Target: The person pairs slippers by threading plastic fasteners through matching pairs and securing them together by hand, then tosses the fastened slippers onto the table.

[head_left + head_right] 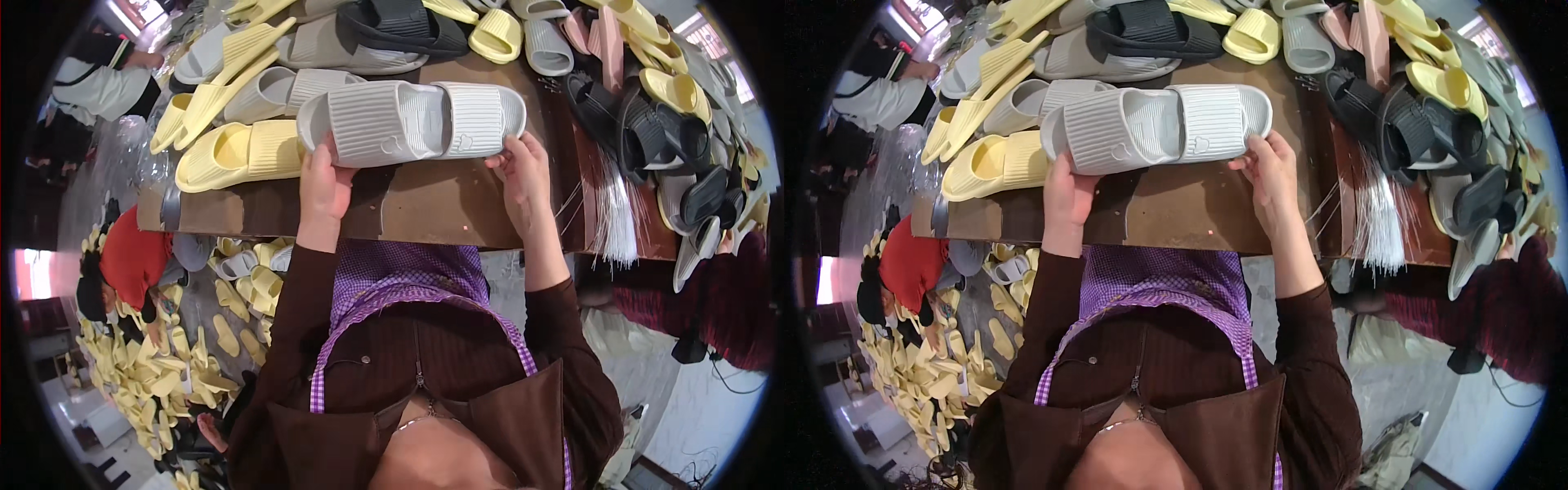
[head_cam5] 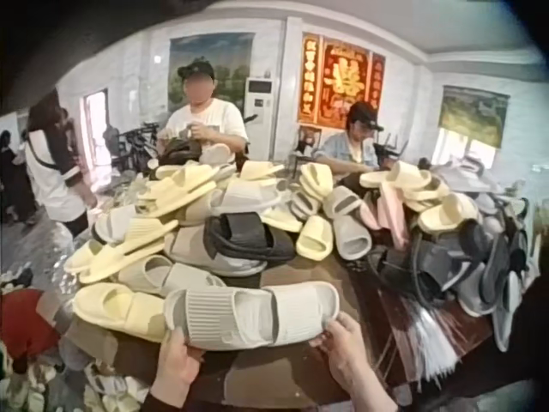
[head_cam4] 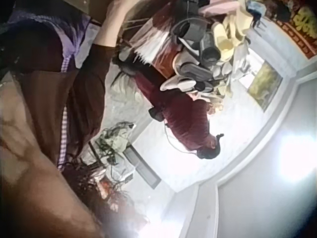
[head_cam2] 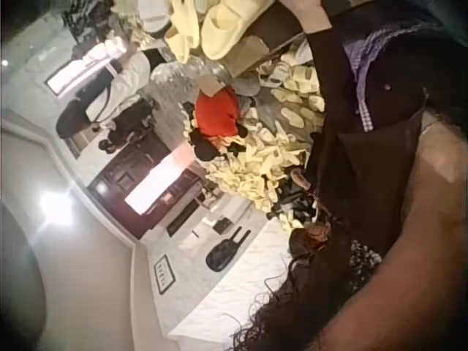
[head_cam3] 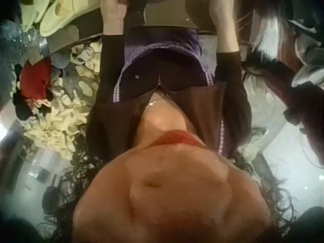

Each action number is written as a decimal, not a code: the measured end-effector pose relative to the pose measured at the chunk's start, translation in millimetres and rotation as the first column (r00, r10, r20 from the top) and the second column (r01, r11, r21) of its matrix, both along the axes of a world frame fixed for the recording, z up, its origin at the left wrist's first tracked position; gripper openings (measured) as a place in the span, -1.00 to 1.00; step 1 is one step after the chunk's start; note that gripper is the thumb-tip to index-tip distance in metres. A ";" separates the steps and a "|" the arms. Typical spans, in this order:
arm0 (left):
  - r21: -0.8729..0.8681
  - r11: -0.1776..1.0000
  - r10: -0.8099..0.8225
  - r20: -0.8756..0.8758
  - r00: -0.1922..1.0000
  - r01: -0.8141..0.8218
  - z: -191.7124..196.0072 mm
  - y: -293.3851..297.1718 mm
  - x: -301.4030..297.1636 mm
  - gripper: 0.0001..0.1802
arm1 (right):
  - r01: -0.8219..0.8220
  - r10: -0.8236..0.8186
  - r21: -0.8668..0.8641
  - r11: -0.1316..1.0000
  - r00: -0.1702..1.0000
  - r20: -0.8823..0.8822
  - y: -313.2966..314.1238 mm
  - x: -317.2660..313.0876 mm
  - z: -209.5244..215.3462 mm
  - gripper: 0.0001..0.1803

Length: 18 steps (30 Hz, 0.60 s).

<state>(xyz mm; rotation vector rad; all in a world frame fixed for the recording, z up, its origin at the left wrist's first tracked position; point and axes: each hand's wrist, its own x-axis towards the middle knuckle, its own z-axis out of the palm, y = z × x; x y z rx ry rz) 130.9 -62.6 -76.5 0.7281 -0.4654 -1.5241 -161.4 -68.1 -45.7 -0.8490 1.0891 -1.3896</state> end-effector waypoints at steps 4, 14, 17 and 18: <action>-0.056 0.974 0.223 0.035 0.974 -0.221 15.6 -1.3 18.9 -0.61 | 0.132 -0.140 -0.077 0.988 0.983 -0.120 -8.3 -13.0 21.7 -0.77; -0.106 0.994 0.042 0.375 0.926 -0.003 68.0 -36.4 75.8 -0.62 | 0.122 -0.249 -0.275 0.954 0.832 -0.495 -41.4 -61.1 53.8 -0.65; -0.090 0.984 -0.089 0.496 0.864 0.153 63.3 -78.0 53.3 -0.61 | -0.089 -0.049 -0.217 0.972 0.827 -0.559 -47.8 -33.9 60.4 -0.64; -0.076 0.970 -0.152 0.551 0.821 0.230 63.3 -84.7 40.5 -0.60 | -0.058 -0.080 -0.229 0.972 0.830 -0.552 -49.3 -21.6 56.6 -0.66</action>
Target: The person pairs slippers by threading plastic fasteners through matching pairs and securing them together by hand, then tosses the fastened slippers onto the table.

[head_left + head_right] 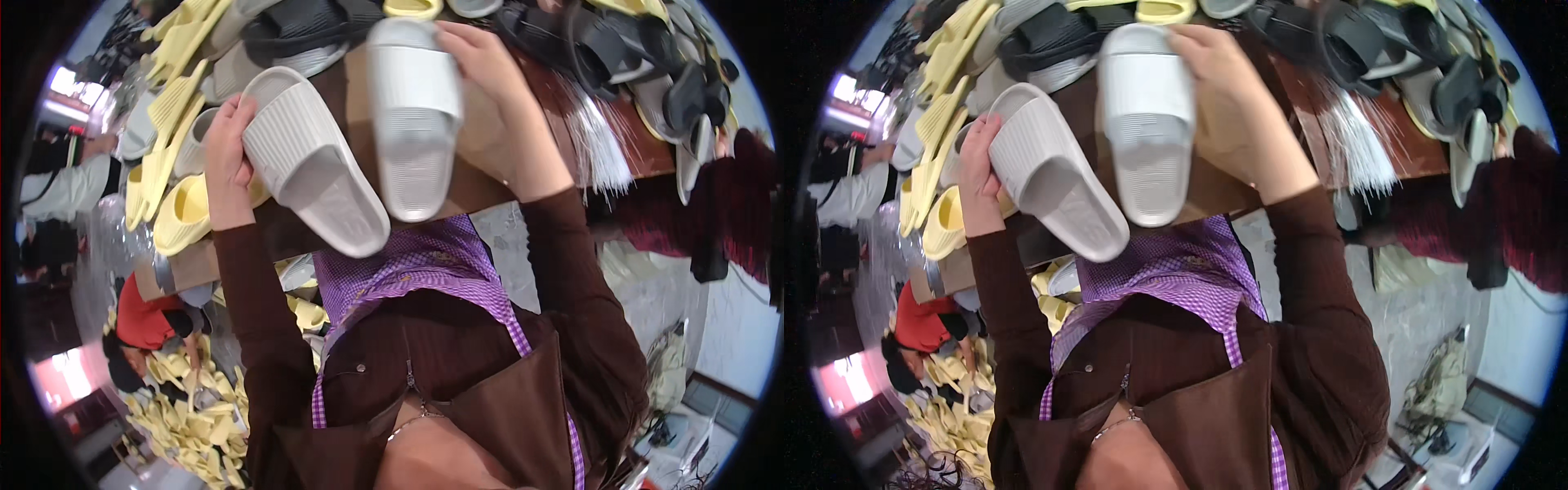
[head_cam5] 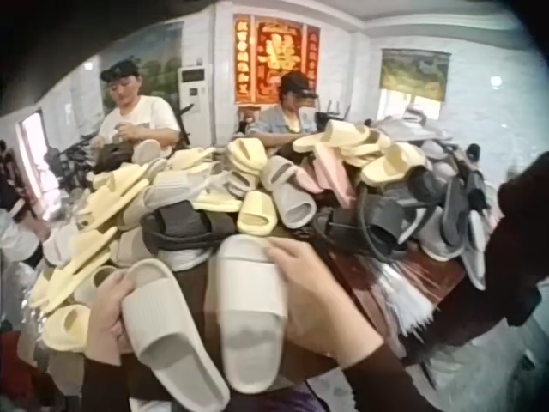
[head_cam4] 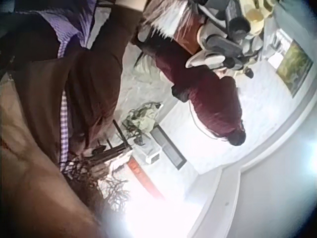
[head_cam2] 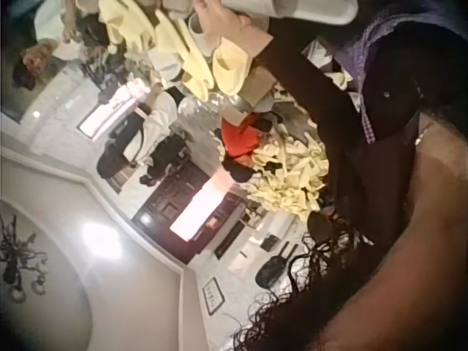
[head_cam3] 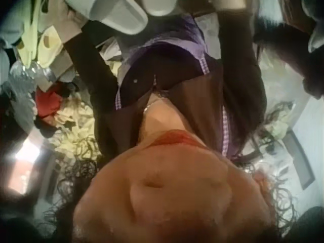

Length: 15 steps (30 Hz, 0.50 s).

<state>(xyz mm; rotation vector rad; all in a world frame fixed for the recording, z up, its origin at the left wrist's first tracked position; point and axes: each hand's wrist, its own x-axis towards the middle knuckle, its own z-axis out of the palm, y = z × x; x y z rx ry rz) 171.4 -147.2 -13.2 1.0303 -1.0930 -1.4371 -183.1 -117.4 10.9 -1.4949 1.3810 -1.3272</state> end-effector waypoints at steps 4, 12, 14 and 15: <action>-0.463 0.871 0.395 0.467 0.791 -0.161 -6.0 -2.8 -40.2 -0.61 | 0.077 -0.176 -0.310 0.948 0.935 -0.307 24.4 3.9 -3.2 -0.72; -0.457 0.874 0.385 0.440 0.811 -0.167 -22.9 64.9 -55.0 -0.66 | -0.002 -0.334 -0.406 0.914 0.566 -0.754 112.6 -90.7 -7.3 -0.80; -0.447 0.877 0.370 0.388 0.844 -0.179 -21.0 79.6 -63.0 -0.69 | 0.039 -0.327 -0.355 0.934 0.492 -0.807 131.9 -100.9 -5.9 -0.80; -0.443 0.877 0.364 0.361 0.859 -0.185 -19.8 86.1 -67.8 -0.70 | 0.061 -0.323 -0.333 0.941 0.455 -0.830 138.2 -101.6 -5.5 -0.81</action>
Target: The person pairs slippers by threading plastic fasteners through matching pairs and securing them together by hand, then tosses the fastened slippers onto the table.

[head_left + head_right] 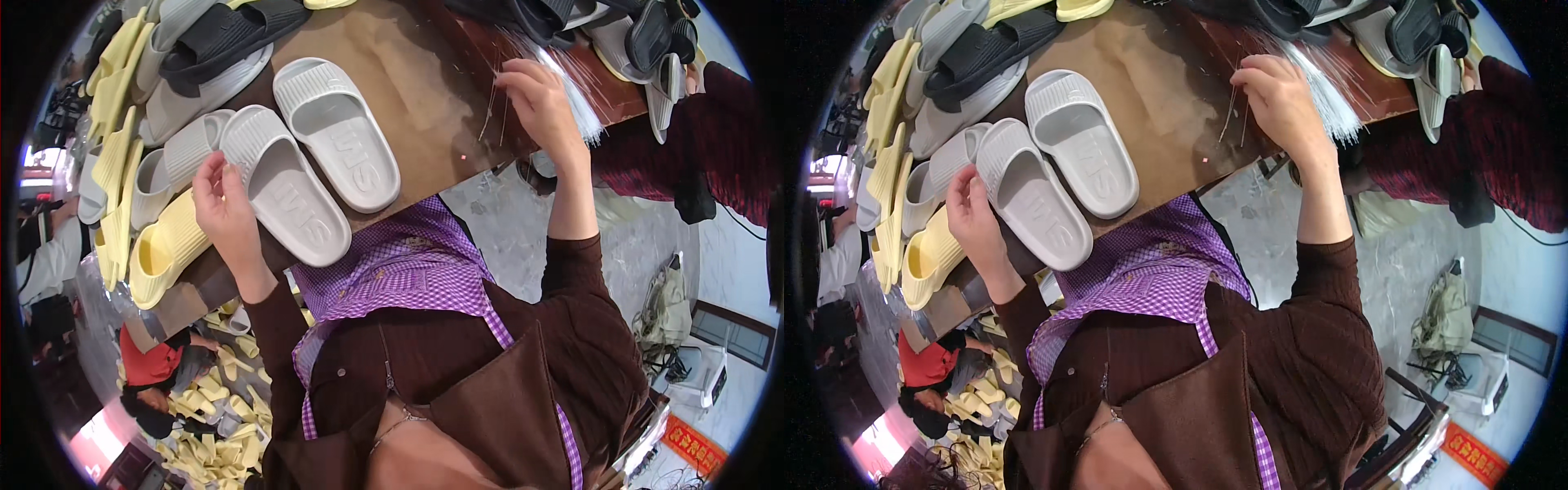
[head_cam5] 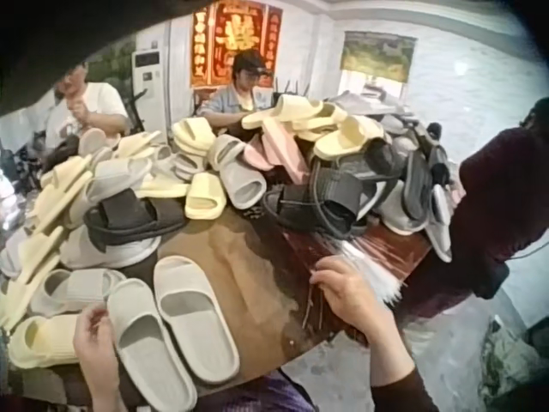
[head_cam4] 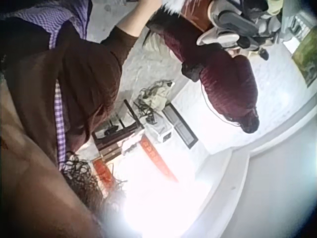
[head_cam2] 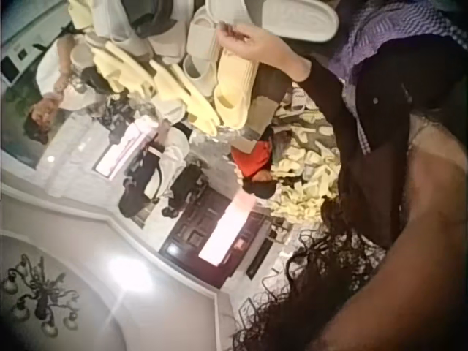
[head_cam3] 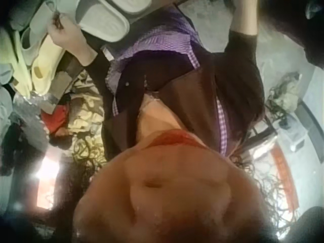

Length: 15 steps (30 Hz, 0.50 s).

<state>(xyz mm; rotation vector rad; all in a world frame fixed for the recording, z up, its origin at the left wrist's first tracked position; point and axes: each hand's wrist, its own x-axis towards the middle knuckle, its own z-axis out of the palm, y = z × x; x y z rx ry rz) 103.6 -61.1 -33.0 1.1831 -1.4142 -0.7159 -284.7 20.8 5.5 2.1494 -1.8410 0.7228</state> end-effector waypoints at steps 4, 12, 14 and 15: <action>-0.030 0.998 -0.057 -0.061 0.997 0.055 5.4 22.0 -20.5 -0.74 | -0.017 0.023 0.053 0.998 0.994 -0.111 9.5 7.3 -5.6 -0.79; -0.064 0.988 -0.141 -0.038 0.989 0.138 10.0 42.5 -36.3 -0.76 | 0.089 -0.065 0.057 0.994 0.942 -0.328 1.1 11.9 -16.3 -0.80; -0.061 0.988 -0.147 -0.043 0.988 0.145 9.7 45.3 -37.6 -0.77 | 0.062 -0.045 0.046 0.997 0.949 -0.311 0.8 10.9 -15.3 -0.80; -0.058 0.986 -0.159 -0.050 0.986 0.156 9.3 46.2 -38.5 -0.77 | 0.041 -0.029 0.035 0.999 0.955 -0.296 1.4 9.3 -14.4 -0.81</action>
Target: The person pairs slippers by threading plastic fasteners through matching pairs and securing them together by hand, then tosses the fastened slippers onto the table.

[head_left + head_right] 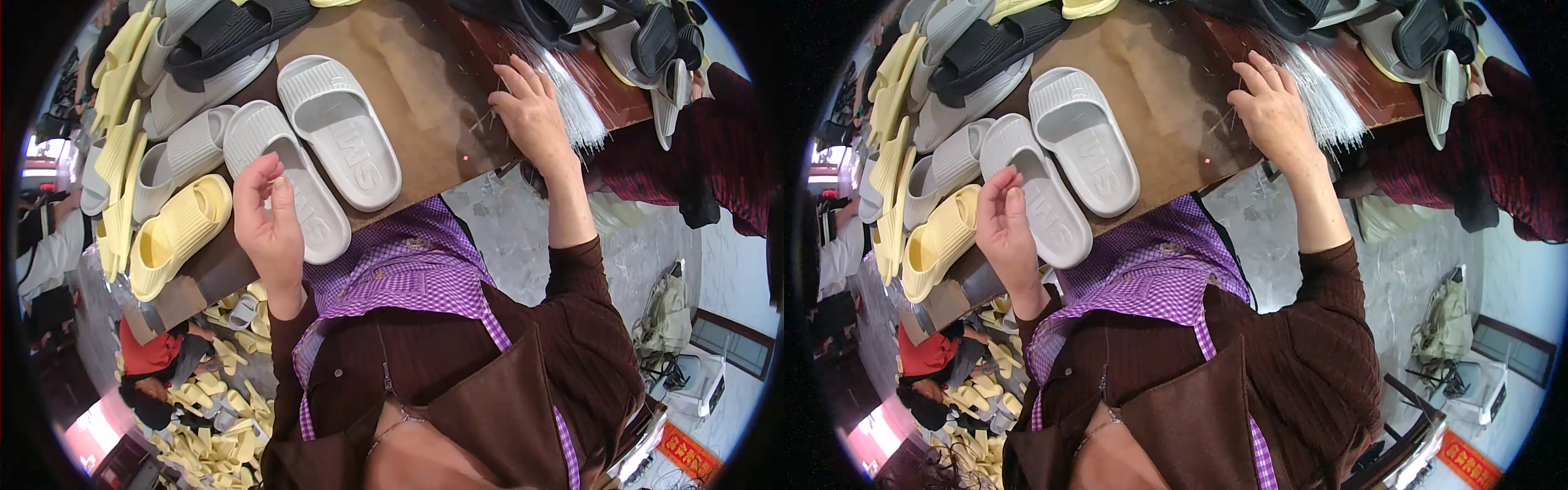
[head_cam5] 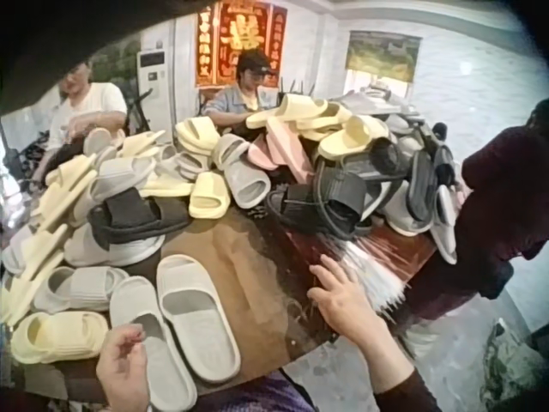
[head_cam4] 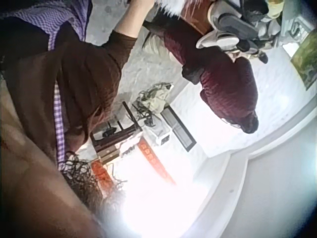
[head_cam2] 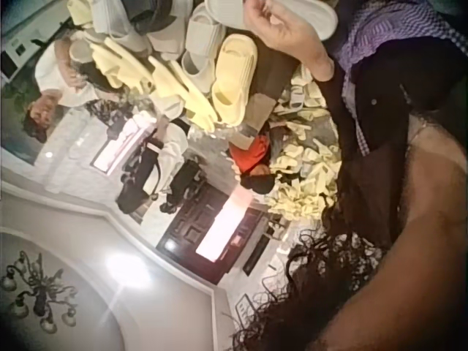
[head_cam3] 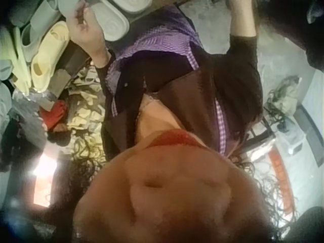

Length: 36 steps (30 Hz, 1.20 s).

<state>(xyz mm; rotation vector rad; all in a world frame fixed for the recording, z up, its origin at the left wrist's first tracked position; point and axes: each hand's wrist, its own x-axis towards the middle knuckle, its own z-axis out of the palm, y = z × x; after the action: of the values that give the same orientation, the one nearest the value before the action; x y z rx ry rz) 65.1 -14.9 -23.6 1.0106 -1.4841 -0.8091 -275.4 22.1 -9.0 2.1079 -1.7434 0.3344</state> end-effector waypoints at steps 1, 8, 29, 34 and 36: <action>0.003 1.000 -0.013 -0.007 1.000 0.013 -0.5 0.6 -0.5 -0.78 | -0.020 0.020 -0.012 1.000 1.000 0.015 0.4 -1.1 0.9 -0.81; -0.030 0.997 -0.074 0.044 0.996 0.075 -2.1 5.5 -4.8 -0.80 | -0.045 0.047 -0.018 0.999 0.994 0.096 5.8 -0.2 1.4 -0.82; -0.075 0.983 -0.155 0.146 0.977 0.167 -5.5 -2.6 -14.2 -0.86 | -0.060 0.061 -0.023 0.998 0.997 0.057 -5.2 -6.3 -3.2 -0.81; 0.042 0.972 -0.231 0.024 0.973 0.230 -4.1 0.4 -20.4 -0.86 | -0.076 0.086 -0.111 0.991 0.993 0.083 -4.2 -8.7 -2.3 -0.79; 0.027 0.969 -0.248 0.017 0.969 0.247 -3.1 -1.4 -23.1 -0.86 | -0.083 0.094 -0.127 0.989 0.992 0.089 -8.2 -10.7 -3.8 -0.79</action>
<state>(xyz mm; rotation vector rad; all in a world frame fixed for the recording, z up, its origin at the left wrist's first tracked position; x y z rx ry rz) 42.0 -16.3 -26.7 0.8630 -1.6431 -0.9984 -286.1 13.9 -12.8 2.1158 -1.6385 0.5611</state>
